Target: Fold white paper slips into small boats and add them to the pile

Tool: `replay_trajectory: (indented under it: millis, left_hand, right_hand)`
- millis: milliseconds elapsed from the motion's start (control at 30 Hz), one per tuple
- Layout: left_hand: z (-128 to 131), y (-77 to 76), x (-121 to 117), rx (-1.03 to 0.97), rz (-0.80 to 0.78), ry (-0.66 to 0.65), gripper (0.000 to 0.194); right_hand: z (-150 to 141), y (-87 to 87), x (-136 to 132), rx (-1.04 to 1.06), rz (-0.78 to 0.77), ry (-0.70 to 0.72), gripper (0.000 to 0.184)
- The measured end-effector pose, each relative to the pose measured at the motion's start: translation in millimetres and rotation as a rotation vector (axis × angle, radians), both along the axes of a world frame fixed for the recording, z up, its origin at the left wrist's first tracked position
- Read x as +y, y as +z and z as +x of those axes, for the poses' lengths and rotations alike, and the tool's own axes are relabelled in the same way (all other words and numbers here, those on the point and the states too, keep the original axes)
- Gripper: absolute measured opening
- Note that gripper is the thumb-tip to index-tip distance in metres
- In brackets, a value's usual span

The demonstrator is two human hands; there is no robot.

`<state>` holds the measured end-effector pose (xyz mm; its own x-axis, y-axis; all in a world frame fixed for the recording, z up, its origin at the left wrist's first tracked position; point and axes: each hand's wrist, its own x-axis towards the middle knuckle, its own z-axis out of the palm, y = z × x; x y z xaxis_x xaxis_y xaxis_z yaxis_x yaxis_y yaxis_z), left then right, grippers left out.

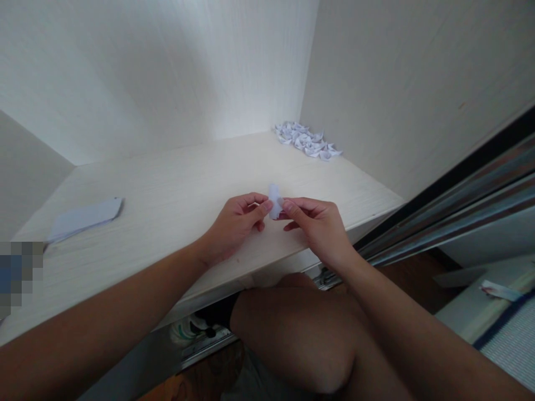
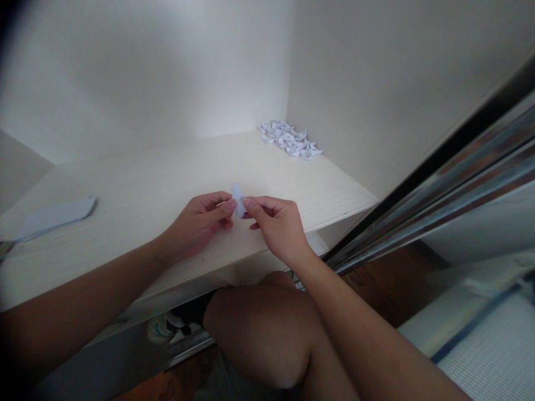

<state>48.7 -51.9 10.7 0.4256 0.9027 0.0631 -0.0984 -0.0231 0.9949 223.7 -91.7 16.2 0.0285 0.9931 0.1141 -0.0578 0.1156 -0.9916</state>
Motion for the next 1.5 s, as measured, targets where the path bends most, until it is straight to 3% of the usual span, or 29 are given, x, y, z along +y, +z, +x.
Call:
replay_trajectory:
  millis: [300,633,900,1200,1500]
  left_hand:
    - [2,8.7,-6,-0.064,0.002,-0.076,0.026]
    - [2,7.0,-4,-0.030,0.015,-0.042,0.027]
    - [3,3.7,-7,-0.096,0.078,0.064,0.019]
    - [2,11.7,-14,0.031,0.178,0.243,0.034]
    - [4,8.5,-18,0.023,0.284,0.249,0.021]
  right_hand:
    - [5,-1.0,-2,0.017,-0.003,0.016,0.021]
    - [2,1.6,-3,-0.015,0.015,0.033,0.023]
    - [-5,0.4,-8,-0.199,0.168,-0.107,0.015]
    - [-11,2.7,-13,-0.253,0.250,-0.062,0.015]
    - [-11,1.5,-13,-0.282,0.239,-0.128,0.015]
